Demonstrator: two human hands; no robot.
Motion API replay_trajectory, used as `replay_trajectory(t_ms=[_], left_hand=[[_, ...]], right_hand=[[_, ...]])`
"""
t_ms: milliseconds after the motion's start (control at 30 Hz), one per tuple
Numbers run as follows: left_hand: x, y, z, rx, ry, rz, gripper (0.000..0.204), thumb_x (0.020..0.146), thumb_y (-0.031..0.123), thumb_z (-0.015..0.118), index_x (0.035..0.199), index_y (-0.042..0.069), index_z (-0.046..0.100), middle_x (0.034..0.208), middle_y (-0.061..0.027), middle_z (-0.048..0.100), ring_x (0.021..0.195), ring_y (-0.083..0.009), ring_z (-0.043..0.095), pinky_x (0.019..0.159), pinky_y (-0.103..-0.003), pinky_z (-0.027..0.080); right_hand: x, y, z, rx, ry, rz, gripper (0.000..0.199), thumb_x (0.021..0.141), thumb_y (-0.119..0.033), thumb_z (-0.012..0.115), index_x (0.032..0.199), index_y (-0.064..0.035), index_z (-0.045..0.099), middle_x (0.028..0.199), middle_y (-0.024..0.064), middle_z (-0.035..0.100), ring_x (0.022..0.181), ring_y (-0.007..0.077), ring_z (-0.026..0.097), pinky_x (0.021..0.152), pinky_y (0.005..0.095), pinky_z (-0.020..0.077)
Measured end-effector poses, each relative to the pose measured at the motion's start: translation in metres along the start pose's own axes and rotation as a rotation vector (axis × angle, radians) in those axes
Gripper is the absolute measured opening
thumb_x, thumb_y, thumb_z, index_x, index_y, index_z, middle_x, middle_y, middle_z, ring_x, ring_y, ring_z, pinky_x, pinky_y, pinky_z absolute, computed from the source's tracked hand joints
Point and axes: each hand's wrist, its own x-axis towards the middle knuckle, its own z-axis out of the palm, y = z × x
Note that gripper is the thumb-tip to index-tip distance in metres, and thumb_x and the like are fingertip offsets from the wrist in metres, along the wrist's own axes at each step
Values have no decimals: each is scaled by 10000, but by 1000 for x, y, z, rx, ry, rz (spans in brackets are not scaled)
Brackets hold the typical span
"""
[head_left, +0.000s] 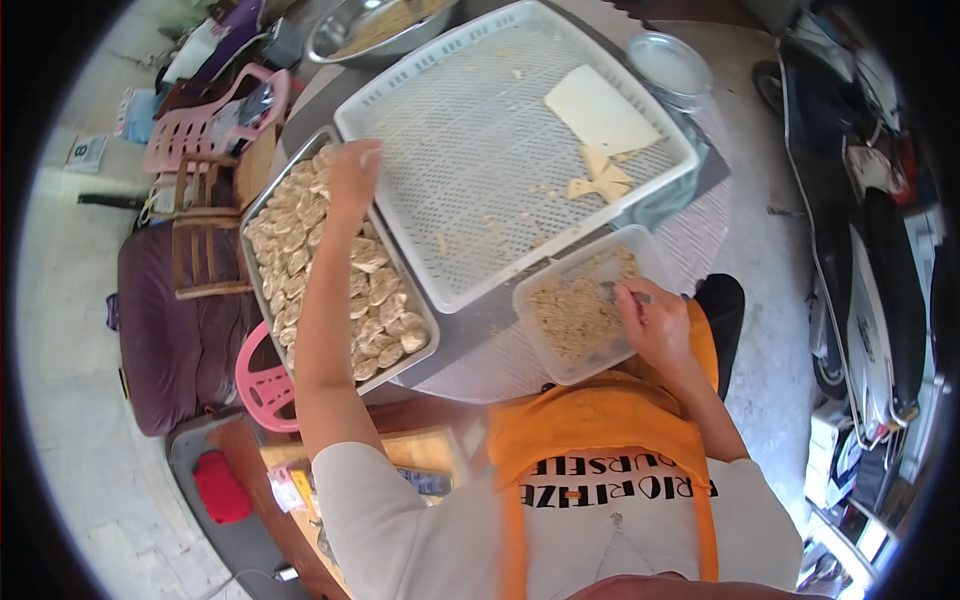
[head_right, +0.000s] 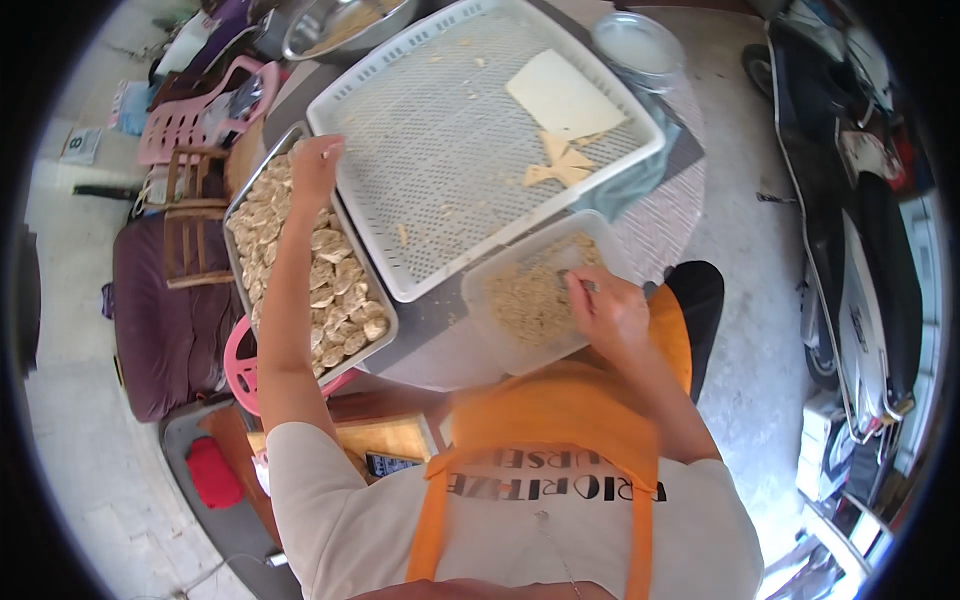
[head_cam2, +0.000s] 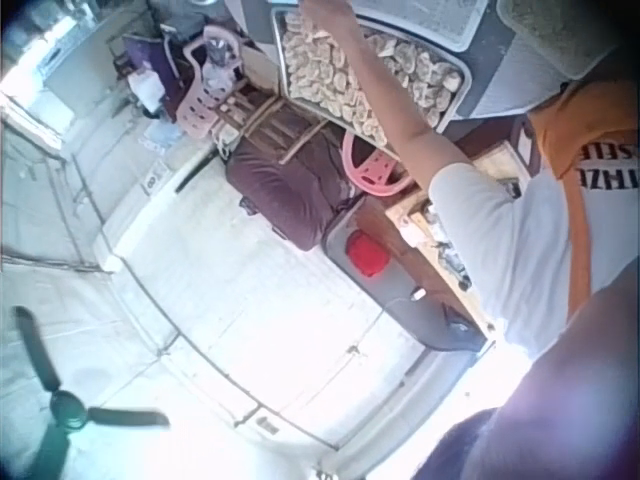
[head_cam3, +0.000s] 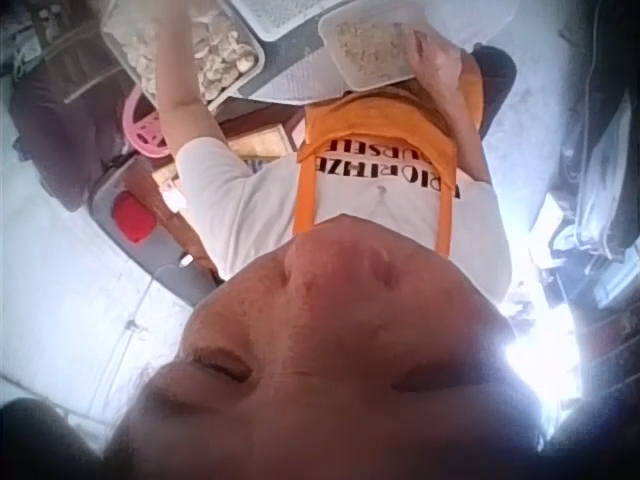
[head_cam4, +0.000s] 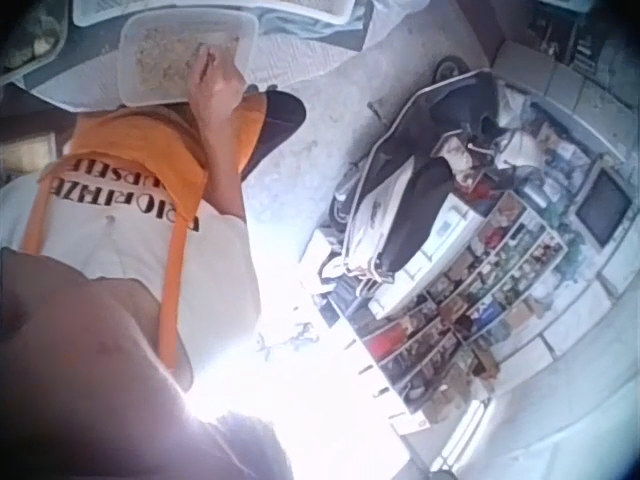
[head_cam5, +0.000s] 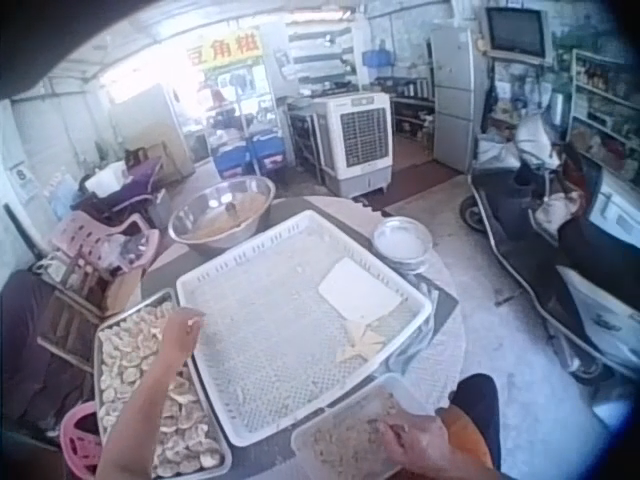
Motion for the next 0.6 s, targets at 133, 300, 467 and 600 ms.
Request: replay_trajectory(t_ms=[133, 300, 467, 600], left_hand=[[5, 106, 68, -315, -222, 210, 145, 831, 110, 563, 912, 32, 655, 897, -165, 632, 902, -343, 578, 824, -414, 447], [-5, 186, 116, -287, -364, 403, 162, 775, 56, 578, 923, 31, 639, 880, -159, 615, 899, -349, 555, 804, -437, 444], [0, 222, 128, -203, -408, 284, 216, 756, 19, 576, 964, 43, 631, 951, -142, 591, 965, -340, 531, 813, -423, 445], [5, 220, 137, -180, -313, 442, 251, 750, -11, 577, 981, 66, 636, 1029, -104, 567, 986, -305, 526, 809, -395, 466]], right_hand=[[2, -5, -6, 66, 54, -77, 42, 800, -51, 649, 822, -25, 624, 695, 100, 610, 547, 275, 593, 492, 349, 471], [-6, -7, -27, -29, 23, -269, 111, 772, -45, 660, 872, -44, 614, 664, 77, 556, 551, 250, 576, 480, 342, 459], [-24, 19, -17, -57, 59, -331, 163, 738, -43, 677, 887, -63, 613, 633, 65, 536, 529, 237, 563, 463, 336, 446], [-5, 24, -21, -40, 174, -492, 224, 700, -17, 681, 905, -75, 611, 601, 58, 532, 488, 239, 543, 436, 333, 427]])
